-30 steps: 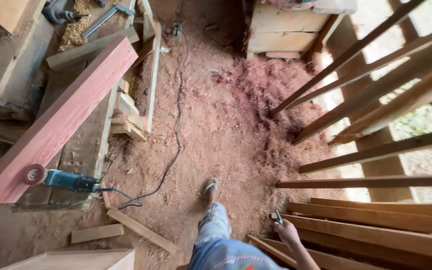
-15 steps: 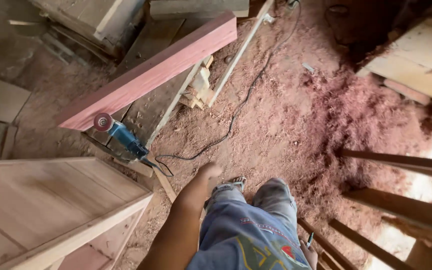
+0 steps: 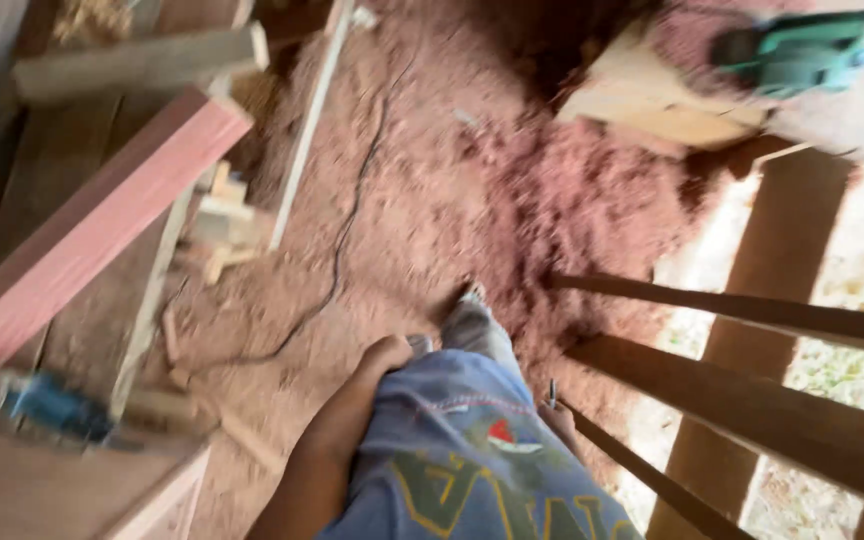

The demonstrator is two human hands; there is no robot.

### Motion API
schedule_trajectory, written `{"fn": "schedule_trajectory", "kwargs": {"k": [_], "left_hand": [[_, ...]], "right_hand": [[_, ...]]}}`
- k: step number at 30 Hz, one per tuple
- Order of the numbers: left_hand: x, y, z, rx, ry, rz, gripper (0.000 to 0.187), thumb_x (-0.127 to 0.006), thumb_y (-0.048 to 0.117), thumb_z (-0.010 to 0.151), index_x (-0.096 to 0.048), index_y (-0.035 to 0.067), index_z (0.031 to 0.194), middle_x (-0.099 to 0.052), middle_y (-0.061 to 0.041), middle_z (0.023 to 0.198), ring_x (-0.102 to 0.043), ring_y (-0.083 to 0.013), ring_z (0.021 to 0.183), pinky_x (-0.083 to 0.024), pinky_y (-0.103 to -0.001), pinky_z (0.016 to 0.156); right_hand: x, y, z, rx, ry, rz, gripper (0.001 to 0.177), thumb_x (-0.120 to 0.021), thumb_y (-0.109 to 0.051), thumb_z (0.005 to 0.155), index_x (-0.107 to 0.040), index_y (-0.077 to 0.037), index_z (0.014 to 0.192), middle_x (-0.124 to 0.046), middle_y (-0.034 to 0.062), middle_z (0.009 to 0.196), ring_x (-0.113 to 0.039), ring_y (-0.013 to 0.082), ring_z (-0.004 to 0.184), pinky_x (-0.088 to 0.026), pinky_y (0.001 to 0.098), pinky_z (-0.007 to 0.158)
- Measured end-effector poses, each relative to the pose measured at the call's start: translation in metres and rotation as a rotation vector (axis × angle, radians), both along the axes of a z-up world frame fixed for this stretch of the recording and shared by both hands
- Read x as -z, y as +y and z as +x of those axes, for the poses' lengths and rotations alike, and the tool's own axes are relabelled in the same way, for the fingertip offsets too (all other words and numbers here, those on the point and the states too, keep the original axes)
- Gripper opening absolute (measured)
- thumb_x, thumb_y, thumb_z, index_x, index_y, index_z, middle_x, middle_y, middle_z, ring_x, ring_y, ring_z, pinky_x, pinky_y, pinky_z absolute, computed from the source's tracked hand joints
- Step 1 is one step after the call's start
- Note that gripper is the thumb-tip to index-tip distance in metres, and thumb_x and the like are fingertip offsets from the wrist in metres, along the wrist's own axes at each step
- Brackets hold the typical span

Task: The person measures a wooden plank with a tape measure and marks it with a pen. They then measure the interior of a wooden cabinet structure and return to the plank to take additional measurements.

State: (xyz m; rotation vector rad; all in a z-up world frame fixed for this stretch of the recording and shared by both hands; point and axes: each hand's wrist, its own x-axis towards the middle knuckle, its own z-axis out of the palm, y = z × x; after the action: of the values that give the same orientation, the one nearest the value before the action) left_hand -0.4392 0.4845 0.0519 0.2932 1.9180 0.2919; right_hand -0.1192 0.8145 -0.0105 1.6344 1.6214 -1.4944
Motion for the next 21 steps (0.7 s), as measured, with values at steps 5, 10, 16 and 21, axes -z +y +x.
{"fn": "schedule_trajectory", "kwargs": {"k": [5,10,16,21], "left_hand": [[0.030,0.037,-0.092,-0.549,0.396,0.224,0.041,-0.051,0.037,0.095,-0.076,0.008,0.110,-0.074,-0.022,0.112,-0.071,-0.0372,0.109,-0.056,-0.045,0.093],[0.016,0.053,-0.130,-0.578,0.497,0.218,0.043,-0.051,0.041,0.096,-0.072,0.008,0.114,-0.071,-0.025,0.114,-0.069,-0.0404,0.110,-0.055,-0.047,0.092],[0.047,0.034,-0.135,-0.459,0.196,0.097,0.043,-0.058,0.039,0.092,-0.075,0.000,0.099,-0.075,-0.025,0.097,-0.071,-0.0358,0.095,-0.055,-0.050,0.079],[0.068,0.043,-0.196,-0.392,-0.098,0.059,0.045,-0.069,0.038,0.085,-0.077,-0.006,0.085,-0.078,-0.024,0.081,-0.074,-0.0292,0.080,-0.055,-0.050,0.067]], "right_hand": [[-0.011,0.135,-0.135,-0.064,0.186,0.128,0.030,-0.070,-0.033,0.095,-0.072,-0.003,0.097,-0.072,0.0071,0.074,-0.059,0.0156,0.057,-0.048,0.0324,0.052],[-0.036,0.224,-0.265,-0.044,0.302,0.228,0.027,-0.067,-0.027,0.099,-0.072,-0.002,0.106,-0.075,0.0123,0.089,-0.067,0.0114,0.065,-0.054,0.0290,0.057],[-0.096,0.213,-0.405,0.010,0.204,0.264,0.031,-0.050,-0.035,0.106,-0.068,-0.013,0.118,-0.080,0.0039,0.103,-0.056,0.0148,0.061,-0.048,0.0327,0.054],[-0.021,0.214,-0.461,0.022,0.417,0.246,0.032,-0.058,-0.032,0.101,-0.071,-0.008,0.117,-0.077,0.0095,0.094,-0.066,0.0089,0.069,-0.054,0.0299,0.061]]}}
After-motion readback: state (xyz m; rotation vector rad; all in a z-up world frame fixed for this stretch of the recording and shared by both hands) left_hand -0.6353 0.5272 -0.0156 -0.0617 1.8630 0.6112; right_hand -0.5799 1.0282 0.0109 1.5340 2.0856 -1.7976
